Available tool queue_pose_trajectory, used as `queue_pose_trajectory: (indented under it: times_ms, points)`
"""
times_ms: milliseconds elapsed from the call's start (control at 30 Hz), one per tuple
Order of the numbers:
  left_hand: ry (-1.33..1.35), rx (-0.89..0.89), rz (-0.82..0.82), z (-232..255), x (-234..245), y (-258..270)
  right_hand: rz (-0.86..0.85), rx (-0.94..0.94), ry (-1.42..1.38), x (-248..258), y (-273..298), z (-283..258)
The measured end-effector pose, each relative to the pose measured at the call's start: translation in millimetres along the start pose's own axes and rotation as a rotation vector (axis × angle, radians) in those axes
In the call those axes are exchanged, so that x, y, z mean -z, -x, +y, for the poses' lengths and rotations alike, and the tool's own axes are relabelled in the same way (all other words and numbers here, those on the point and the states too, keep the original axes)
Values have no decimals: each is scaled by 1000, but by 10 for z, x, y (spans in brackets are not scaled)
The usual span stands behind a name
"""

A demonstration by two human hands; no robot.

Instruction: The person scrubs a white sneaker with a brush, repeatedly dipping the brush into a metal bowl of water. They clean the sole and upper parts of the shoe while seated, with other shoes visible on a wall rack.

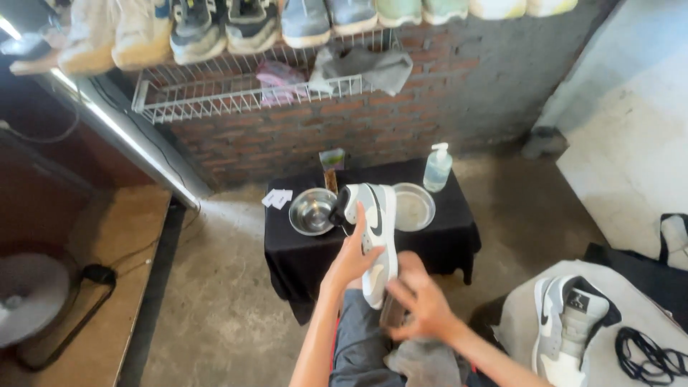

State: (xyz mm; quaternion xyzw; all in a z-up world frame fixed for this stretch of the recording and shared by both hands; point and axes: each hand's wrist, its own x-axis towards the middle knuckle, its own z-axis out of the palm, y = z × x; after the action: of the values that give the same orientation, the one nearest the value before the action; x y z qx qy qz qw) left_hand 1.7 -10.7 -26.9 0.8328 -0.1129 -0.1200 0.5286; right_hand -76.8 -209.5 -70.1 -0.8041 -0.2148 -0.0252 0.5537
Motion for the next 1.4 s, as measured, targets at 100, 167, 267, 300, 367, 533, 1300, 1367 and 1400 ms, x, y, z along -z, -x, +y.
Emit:
queue_pose_trajectory:
  times_ms: [100,167,267,300,367,533,1300,1367,1400]
  points:
    - [13,-35,-28,56,-20,24,-290,896,606,-188,235,1076]
    - [7,-15,-21,5,-38,-4,-119,795,539,-40,49,829]
    - [17,-42,12,-151,-16,-73,99,654,528,-54,7,768]
    - [27,-86,33,-221,-9,-80,153,612,583,-113,63,791]
    - [44,-84,19,-161,-2,-54,-30,751,670,-180,194,900]
    - [48,-44,29,-48,52,-13,-46,811,735,-149,119,947]
    - [-35,41,50,305,130,115,233,736,628,-402,174,1114]
    - [-35,33,50,309,120,117,117,806,571,-394,136,1351]
    - [-35,26,47,309,118,126,1,871,510,-401,123,1466]
